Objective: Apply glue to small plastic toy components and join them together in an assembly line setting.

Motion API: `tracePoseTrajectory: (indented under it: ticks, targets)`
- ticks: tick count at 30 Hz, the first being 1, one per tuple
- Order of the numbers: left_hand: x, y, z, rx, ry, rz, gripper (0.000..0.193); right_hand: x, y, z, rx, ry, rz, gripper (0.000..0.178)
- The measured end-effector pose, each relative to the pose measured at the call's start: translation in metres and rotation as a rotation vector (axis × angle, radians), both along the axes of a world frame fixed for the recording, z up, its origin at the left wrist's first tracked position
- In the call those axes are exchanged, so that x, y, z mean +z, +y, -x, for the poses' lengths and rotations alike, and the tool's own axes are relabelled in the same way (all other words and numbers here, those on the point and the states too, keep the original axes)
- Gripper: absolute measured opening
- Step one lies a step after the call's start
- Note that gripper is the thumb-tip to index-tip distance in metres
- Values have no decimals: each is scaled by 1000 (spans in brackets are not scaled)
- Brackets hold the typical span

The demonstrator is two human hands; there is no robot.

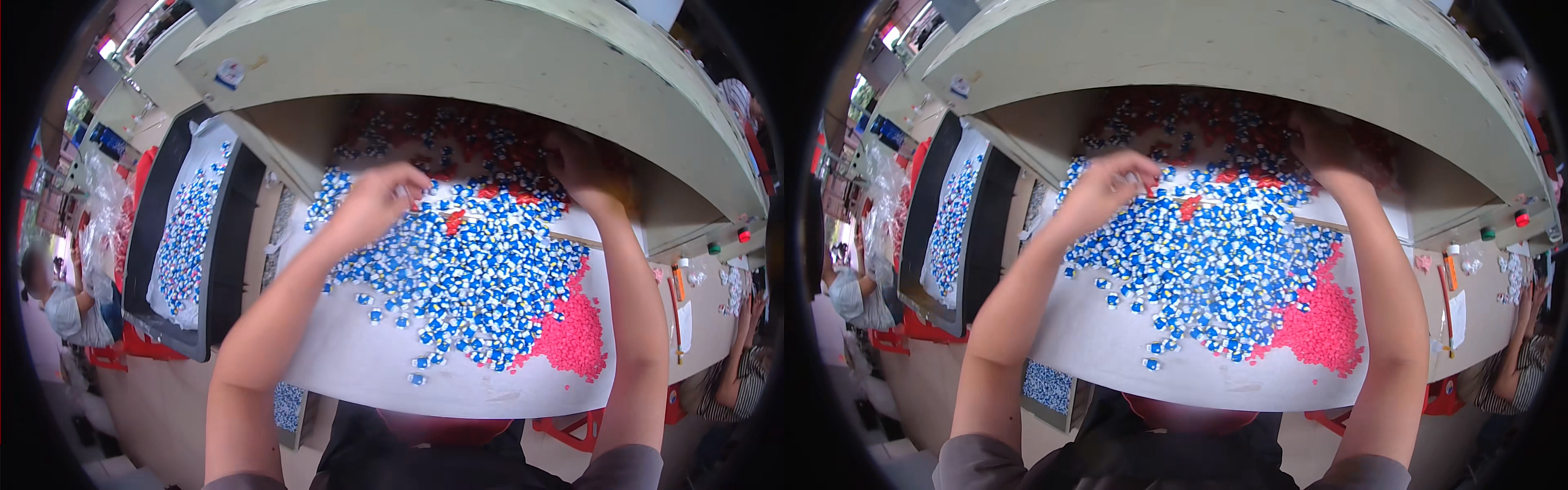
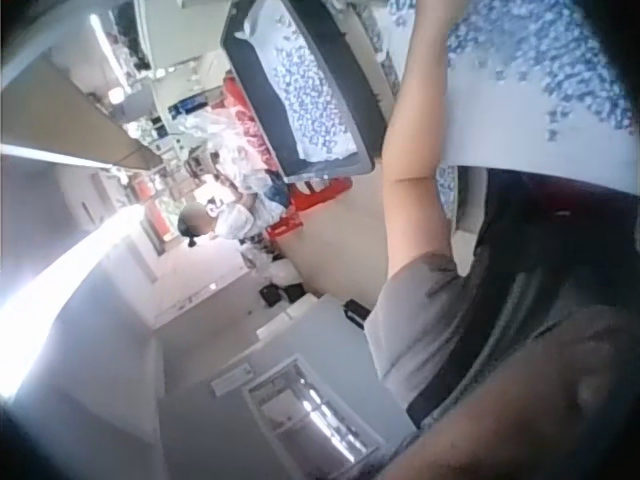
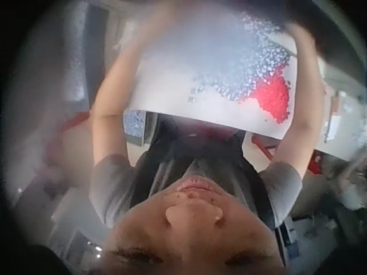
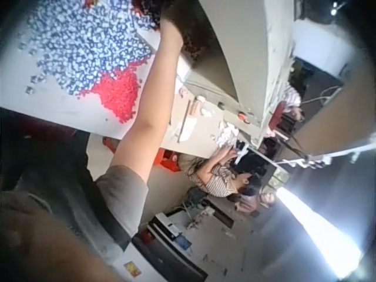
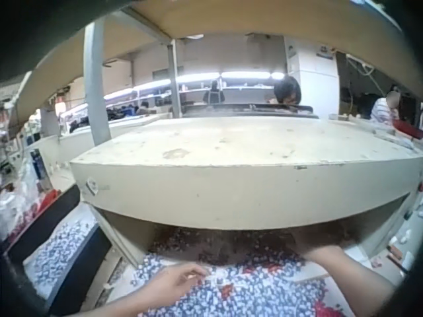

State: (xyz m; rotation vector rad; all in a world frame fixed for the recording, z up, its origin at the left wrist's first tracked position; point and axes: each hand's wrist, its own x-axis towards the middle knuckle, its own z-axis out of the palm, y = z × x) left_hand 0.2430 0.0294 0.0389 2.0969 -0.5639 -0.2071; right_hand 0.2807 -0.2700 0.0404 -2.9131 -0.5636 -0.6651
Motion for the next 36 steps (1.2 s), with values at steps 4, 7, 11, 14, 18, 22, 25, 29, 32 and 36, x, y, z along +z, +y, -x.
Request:
tracePoseTrajectory:
  ticks: [4,7,11,14,18,22,25,29,32,36]
  targets:
    - [-6,8,17,108,-324,-67,17,29,45,49,205,465,-288,16]
    - [-4,24,-49,445,-384,-284,28,37,86,56,527,620,-257,18]
    - [-18,21,-115,599,-799,-369,31,36,131,-9,298,439,-368,16]
    - [-34,7,-143,579,-1207,-418,31,-3,166,-77,459,-62,-208,18]
    - [-29,17,-150,520,-1097,-475,30,-25,192,-88,238,-172,-119,21]
    - [-13,27,-152,463,-969,-529,29,-28,193,-88,355,4,-172,25]
    - [-3,26,-139,467,-925,-444,28,-38,192,-91,446,-156,-135,26]
    - [18,30,-113,451,-922,-578,24,-44,191,-86,431,-285,-205,25]
    - [24,36,-94,406,-744,-720,23,-32,187,-86,405,-144,-204,23]
    - [-26,35,-76,330,-982,-574,27,-29,161,-90,416,-218,-322,21]
